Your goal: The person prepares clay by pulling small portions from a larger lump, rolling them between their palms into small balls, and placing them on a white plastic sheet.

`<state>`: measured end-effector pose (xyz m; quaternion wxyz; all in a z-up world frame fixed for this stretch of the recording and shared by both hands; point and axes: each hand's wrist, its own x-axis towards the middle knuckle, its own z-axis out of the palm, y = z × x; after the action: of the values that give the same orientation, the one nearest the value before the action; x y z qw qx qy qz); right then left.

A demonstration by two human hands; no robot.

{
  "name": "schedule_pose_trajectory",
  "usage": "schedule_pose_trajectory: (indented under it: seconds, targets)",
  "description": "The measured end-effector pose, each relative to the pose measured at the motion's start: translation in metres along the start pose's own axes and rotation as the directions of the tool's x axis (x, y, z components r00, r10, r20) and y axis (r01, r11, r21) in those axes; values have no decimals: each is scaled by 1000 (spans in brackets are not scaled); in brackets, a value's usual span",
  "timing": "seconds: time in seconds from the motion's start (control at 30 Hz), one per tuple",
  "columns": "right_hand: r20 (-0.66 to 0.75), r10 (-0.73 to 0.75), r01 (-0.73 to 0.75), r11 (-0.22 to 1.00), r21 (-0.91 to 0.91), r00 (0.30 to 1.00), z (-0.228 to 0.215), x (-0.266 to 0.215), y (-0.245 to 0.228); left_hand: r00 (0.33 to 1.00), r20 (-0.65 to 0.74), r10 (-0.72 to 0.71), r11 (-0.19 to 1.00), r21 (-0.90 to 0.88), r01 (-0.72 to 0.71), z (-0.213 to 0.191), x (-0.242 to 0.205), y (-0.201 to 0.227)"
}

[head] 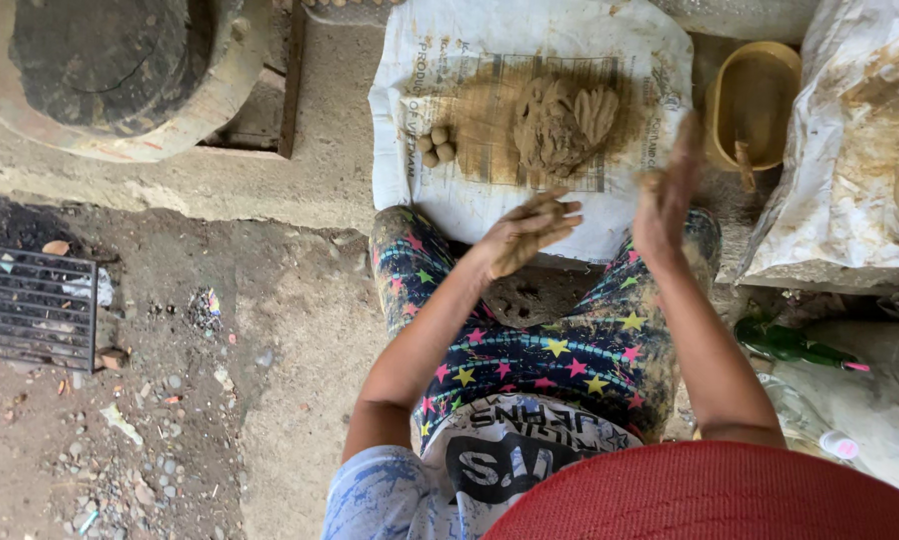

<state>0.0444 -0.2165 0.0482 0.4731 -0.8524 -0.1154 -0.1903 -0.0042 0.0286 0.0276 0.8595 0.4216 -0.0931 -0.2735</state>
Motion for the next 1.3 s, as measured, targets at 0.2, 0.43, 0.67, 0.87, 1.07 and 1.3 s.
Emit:
schedule_pose_trajectory:
  seconds: [0.2, 0.43, 0.67, 0.87, 1.07, 1.3]
  targets:
    - [77, 371, -373, 928, 13, 925, -48, -28, 6, 794, -534, 291, 941, 310, -136, -177, -3, 25]
    - [112, 397, -397, 917, -28, 911, -57, -53, 9, 516, -443, 733, 270, 886, 377, -253, 4, 69]
    - [166, 426, -435, 900, 20, 889, -51, -56, 5, 646, -387, 658, 49, 878, 475, -285, 30, 52]
    - [308, 554, -573, 819, -33, 774, -15, -36, -8, 683, -464, 564, -236, 702, 672, -276, 44, 41]
    - [256, 77, -19, 975, -220, 964, 42, 33, 39, 680, -732, 27, -318, 639, 700, -148, 51, 73]
    - [452, 47, 59, 974, -217, 891, 53, 129, 69, 976, 48, 213, -764, 631, 136, -64, 100, 18]
